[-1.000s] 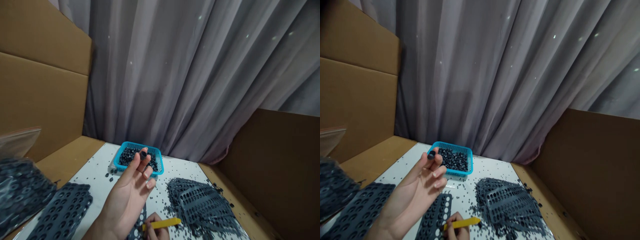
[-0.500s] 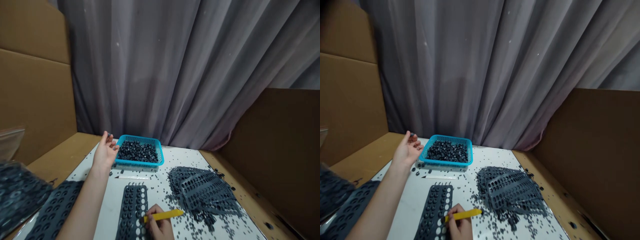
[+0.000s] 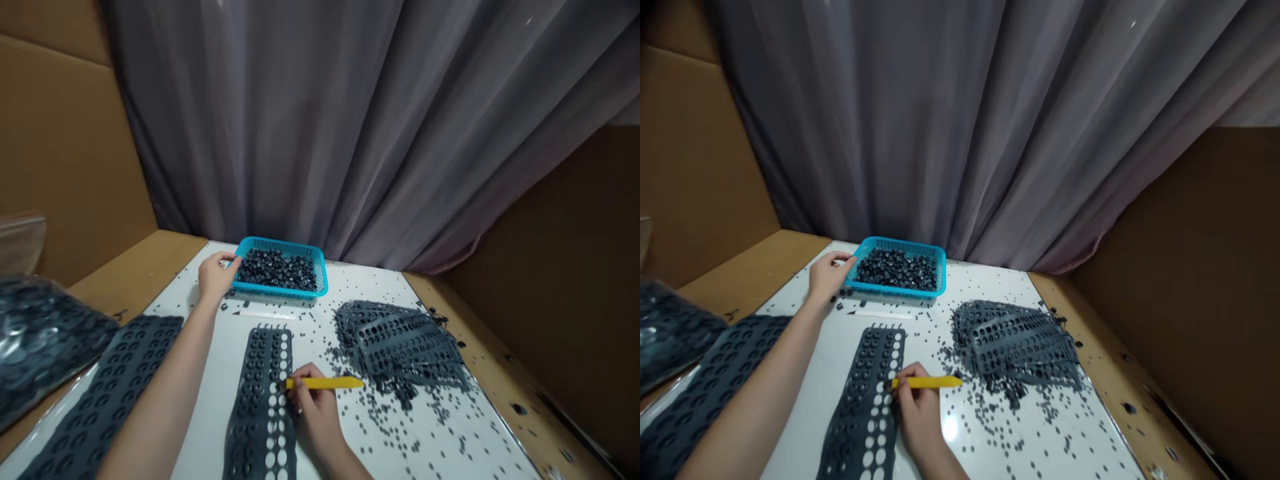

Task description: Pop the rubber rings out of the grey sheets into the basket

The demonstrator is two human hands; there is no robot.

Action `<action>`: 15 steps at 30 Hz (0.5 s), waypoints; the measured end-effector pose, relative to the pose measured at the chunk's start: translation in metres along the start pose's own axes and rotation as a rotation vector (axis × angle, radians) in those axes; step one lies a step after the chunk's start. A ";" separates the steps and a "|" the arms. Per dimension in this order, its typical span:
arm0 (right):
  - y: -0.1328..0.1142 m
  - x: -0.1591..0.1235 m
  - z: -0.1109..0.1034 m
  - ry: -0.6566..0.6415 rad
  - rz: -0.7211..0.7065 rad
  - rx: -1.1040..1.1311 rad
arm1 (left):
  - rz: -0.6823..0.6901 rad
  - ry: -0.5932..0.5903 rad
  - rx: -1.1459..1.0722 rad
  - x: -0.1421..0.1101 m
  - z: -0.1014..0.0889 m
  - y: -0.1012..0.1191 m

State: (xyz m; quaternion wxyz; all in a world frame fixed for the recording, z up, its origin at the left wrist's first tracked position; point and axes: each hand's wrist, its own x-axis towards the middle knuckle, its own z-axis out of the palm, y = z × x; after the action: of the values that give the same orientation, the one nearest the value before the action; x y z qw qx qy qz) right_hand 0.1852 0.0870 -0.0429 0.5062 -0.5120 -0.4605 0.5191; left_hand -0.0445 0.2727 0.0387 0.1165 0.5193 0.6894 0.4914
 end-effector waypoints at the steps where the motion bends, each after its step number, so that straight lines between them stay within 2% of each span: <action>1: -0.001 0.000 -0.001 -0.012 0.011 -0.010 | 0.033 -0.046 0.129 -0.002 0.001 -0.002; 3: -0.002 0.000 -0.003 -0.023 0.025 -0.012 | 0.052 -0.100 0.297 -0.005 0.003 -0.003; 5: -0.002 0.000 -0.004 -0.015 0.013 -0.026 | 0.046 -0.139 0.371 -0.006 0.005 -0.005; 15: -0.007 -0.003 -0.004 -0.005 -0.080 -0.199 | 0.058 -0.145 0.428 -0.012 0.019 -0.008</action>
State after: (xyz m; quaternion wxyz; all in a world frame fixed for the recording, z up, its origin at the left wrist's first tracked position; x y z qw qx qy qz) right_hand 0.1894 0.0848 -0.0358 0.4721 -0.5397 -0.5310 0.4515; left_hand -0.0318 0.2733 0.0189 0.0387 0.5856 0.7525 0.2988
